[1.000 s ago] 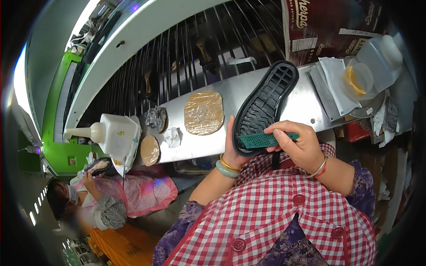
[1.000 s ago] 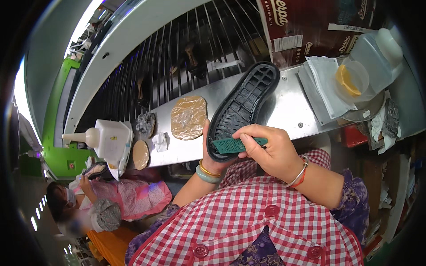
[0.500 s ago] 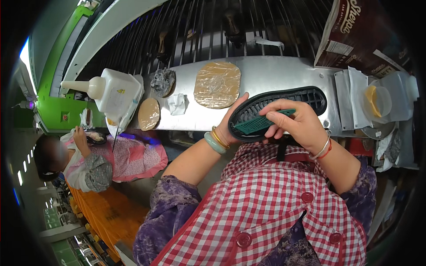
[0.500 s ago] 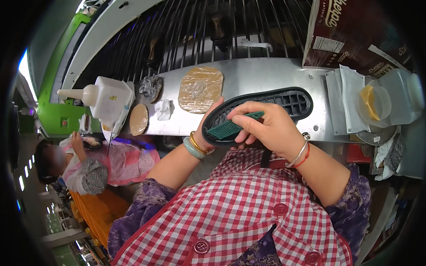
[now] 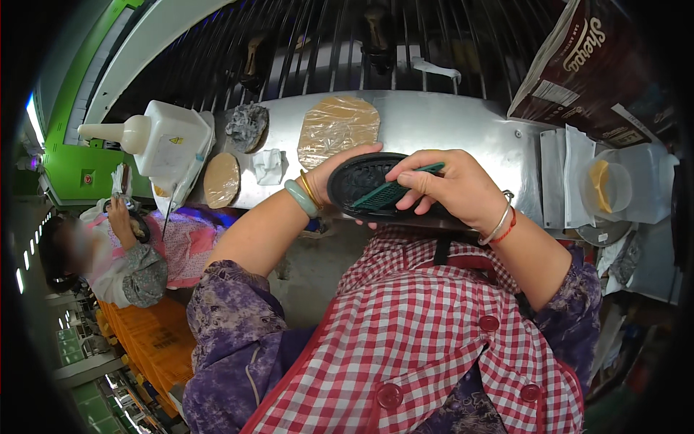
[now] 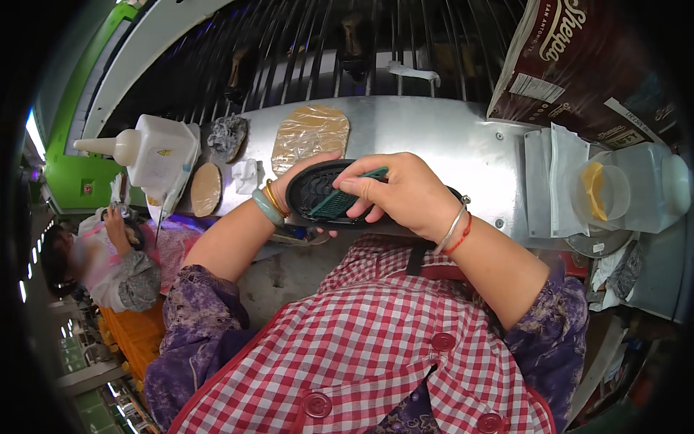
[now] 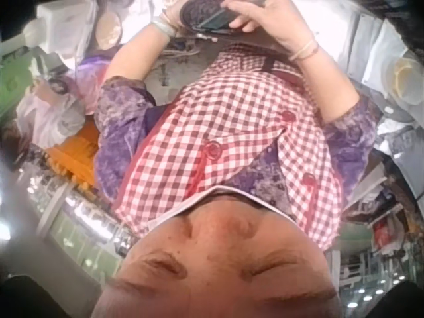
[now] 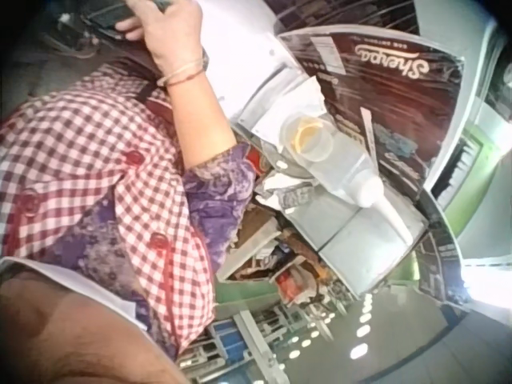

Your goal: The person cleans the soles of black shoe soles using a green brush. They repeatedly dip the brush into a small container of liquid and scrub the textured bottom of the soles. The person handles the soles one at a time, turning them over to clean different areas before placing them on a nearby conveyor belt.

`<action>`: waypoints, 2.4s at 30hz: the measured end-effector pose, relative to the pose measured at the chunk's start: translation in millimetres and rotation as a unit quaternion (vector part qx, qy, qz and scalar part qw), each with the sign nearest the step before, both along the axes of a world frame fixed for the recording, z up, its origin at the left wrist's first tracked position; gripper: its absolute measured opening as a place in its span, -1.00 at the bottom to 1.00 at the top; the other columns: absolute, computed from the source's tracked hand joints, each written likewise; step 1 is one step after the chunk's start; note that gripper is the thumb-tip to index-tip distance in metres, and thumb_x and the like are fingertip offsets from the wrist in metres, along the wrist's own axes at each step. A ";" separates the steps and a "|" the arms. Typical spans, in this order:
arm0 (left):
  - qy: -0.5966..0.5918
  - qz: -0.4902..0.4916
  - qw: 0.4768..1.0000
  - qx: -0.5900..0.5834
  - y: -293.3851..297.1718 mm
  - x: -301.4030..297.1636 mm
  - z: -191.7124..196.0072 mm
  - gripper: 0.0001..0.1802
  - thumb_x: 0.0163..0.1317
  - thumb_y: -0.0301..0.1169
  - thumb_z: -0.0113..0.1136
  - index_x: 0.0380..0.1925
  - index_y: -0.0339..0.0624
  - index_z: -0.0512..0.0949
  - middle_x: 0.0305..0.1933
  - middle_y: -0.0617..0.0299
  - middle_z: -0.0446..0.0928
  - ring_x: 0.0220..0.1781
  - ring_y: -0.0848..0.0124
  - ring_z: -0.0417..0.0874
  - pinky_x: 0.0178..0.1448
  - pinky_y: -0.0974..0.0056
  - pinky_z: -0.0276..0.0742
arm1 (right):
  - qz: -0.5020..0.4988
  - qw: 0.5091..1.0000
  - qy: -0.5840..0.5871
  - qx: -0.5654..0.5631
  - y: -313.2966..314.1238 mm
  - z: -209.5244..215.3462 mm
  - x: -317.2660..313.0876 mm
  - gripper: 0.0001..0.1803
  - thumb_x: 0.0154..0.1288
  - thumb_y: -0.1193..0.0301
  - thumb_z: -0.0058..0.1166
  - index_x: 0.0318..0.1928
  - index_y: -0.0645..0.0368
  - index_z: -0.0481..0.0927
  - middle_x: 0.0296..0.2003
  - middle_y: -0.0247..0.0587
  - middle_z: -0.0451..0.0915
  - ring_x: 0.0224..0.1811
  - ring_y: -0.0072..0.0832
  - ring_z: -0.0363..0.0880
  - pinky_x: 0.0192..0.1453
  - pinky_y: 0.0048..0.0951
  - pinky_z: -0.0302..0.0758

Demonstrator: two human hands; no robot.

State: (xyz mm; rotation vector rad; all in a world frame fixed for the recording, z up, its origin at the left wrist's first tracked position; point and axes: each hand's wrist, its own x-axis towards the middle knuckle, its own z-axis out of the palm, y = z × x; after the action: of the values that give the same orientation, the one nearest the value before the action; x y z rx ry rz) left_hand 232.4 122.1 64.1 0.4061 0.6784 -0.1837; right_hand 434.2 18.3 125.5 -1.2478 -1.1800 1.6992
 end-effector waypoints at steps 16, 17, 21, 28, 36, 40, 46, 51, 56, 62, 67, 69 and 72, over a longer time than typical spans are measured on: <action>0.040 -0.045 0.997 0.057 32.9 16.9 4.4 -0.33 0.24 0.11 -0.10 -0.04 -0.34 0.47 -0.31 -0.17 0.60 -0.54 0.01 0.66 -0.69 0.14 0.62 | 0.035 0.992 -0.118 0.003 11.7 14.0 33.7 -0.80 0.29 0.41 0.03 -0.20 0.27 0.63 -0.35 -0.21 0.64 -0.39 -0.58 0.61 -0.34 -0.64 0.53; 0.053 -0.052 0.996 0.043 35.8 17.7 2.9 -0.33 0.24 0.13 -0.13 -0.02 -0.30 0.47 -0.31 -0.19 0.59 -0.53 -0.06 0.65 -0.68 0.08 0.61 | 0.034 0.992 -0.121 0.000 12.5 14.1 35.9 -0.79 0.29 0.41 0.03 -0.20 0.27 0.63 -0.35 -0.21 0.64 -0.39 -0.58 0.61 -0.34 -0.64 0.53; 0.081 -0.067 0.994 0.004 41.9 21.4 3.2 -0.29 0.22 0.18 -0.19 0.00 -0.27 0.46 -0.33 -0.25 0.58 -0.50 -0.21 0.62 -0.64 -0.03 0.60 | 0.032 0.989 -0.144 -0.031 10.1 26.8 46.0 -0.78 0.29 0.39 0.03 -0.18 0.27 0.62 -0.34 -0.21 0.65 -0.37 -0.57 0.63 -0.34 -0.64 0.53; -0.004 -0.072 0.997 0.008 36.2 16.1 2.2 -0.31 0.24 0.10 -0.11 -0.02 -0.40 0.46 -0.26 -0.20 0.59 -0.46 -0.04 0.67 -0.59 0.08 0.67 | -0.011 0.990 -0.135 -0.025 -14.9 9.0 90.9 -0.75 0.31 0.35 0.03 -0.20 0.30 0.62 -0.38 -0.19 0.64 -0.43 -0.57 0.64 -0.38 -0.64 0.53; -0.138 0.215 0.967 -0.015 -37.9 19.0 9.7 -0.27 0.23 0.16 -0.17 0.19 -0.18 0.30 0.08 -0.14 0.44 -0.16 -0.07 0.64 -0.17 -0.21 0.62 | -0.267 0.948 0.081 0.152 -44.4 34.3 69.2 -0.65 0.38 0.25 -0.03 -0.09 0.32 0.54 -0.26 -0.12 0.61 -0.39 -0.43 0.66 -0.33 -0.58 0.54; -0.221 0.264 0.935 0.081 -50.6 37.1 7.7 -0.22 0.24 0.19 -0.31 0.14 -0.29 0.29 -0.01 -0.20 0.48 -0.28 -0.08 0.65 -0.39 0.02 0.69 | -0.274 0.907 -0.113 0.299 -50.2 20.0 31.3 -0.74 0.19 0.46 0.17 -0.11 0.25 0.58 -0.26 -0.10 0.62 -0.29 -0.41 0.65 -0.25 -0.55 0.56; -0.253 0.309 0.908 0.130 -53.7 48.1 7.0 -0.27 0.24 0.16 -0.28 0.14 -0.25 0.33 0.05 -0.04 0.47 -0.07 0.10 0.58 -0.03 -0.07 0.56 | -0.162 0.801 -0.283 0.502 -68.6 12.3 -5.4 -0.71 0.02 0.49 0.27 -0.17 0.19 0.63 -0.29 -0.10 0.64 -0.32 -0.33 0.64 -0.24 -0.45 0.60; -0.251 0.331 0.898 0.147 -70.7 39.5 0.0 -0.26 0.10 -0.03 0.14 0.17 -0.33 0.28 0.12 -0.06 0.43 0.10 0.13 0.52 0.20 0.05 0.46 | -0.303 0.905 -0.053 0.295 -76.3 28.7 13.4 -0.86 0.24 0.52 0.09 -0.21 0.29 0.61 -0.39 -0.17 0.63 -0.39 -0.55 0.62 -0.30 -0.60 0.52; -0.220 0.319 0.895 0.222 -81.9 40.5 4.7 -0.22 -0.01 -0.26 0.25 0.21 -0.28 0.20 0.17 0.03 0.36 0.19 0.17 0.42 0.27 0.06 0.35 | -0.442 0.838 0.045 0.315 -60.7 24.6 23.2 -0.87 0.25 0.48 0.09 -0.24 0.30 0.58 -0.38 -0.16 0.63 -0.35 -0.55 0.62 -0.33 -0.61 0.51; -0.198 0.346 0.864 0.307 -88.5 47.6 20.0 -0.24 -0.01 -0.42 0.18 0.25 -0.14 0.15 0.17 0.13 0.31 0.18 0.25 0.40 0.24 0.17 0.36 | -0.357 0.782 -0.286 0.424 -64.2 2.8 30.7 -0.90 0.19 0.52 0.11 -0.31 0.30 0.59 -0.41 -0.12 0.62 -0.41 -0.41 0.61 -0.32 -0.49 0.49; -0.180 0.364 0.830 0.383 -92.9 49.5 16.9 -0.19 -0.05 -0.53 0.18 0.28 -0.11 0.12 0.18 0.14 0.29 0.20 0.27 0.36 0.25 0.18 0.32 | -0.404 0.766 -0.286 0.411 -80.1 -1.9 42.9 -0.91 0.16 0.57 0.07 -0.32 0.32 0.60 -0.46 -0.11 0.61 -0.45 -0.35 0.59 -0.33 -0.47 0.48; -0.180 0.363 0.810 0.425 -94.0 51.5 15.1 -0.14 -0.06 -0.54 0.22 0.30 -0.10 0.07 0.20 0.14 0.26 0.22 0.26 0.34 0.28 0.17 0.29 | -0.394 0.779 -0.262 0.411 -81.2 0.8 38.7 -0.92 0.15 0.55 0.06 -0.35 0.30 0.59 -0.47 -0.11 0.61 -0.45 -0.33 0.59 -0.35 -0.45 0.48; -0.152 0.348 0.749 0.543 -99.5 57.6 20.3 -0.05 -0.08 -0.54 0.30 0.32 -0.09 0.00 0.23 0.15 0.23 0.25 0.25 0.30 0.31 0.16 0.25 | -0.385 0.792 -0.280 0.382 -82.2 -8.4 42.6 -0.93 0.14 0.49 0.08 -0.39 0.23 0.57 -0.50 -0.12 0.59 -0.49 -0.29 0.58 -0.44 -0.42 0.46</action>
State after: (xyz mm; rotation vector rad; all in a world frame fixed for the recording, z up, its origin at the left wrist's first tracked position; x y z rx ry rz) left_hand 289.9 22.7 84.4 1.2343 0.5087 1.0439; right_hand 476.8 -63.9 117.1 -1.4117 -1.2252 0.1744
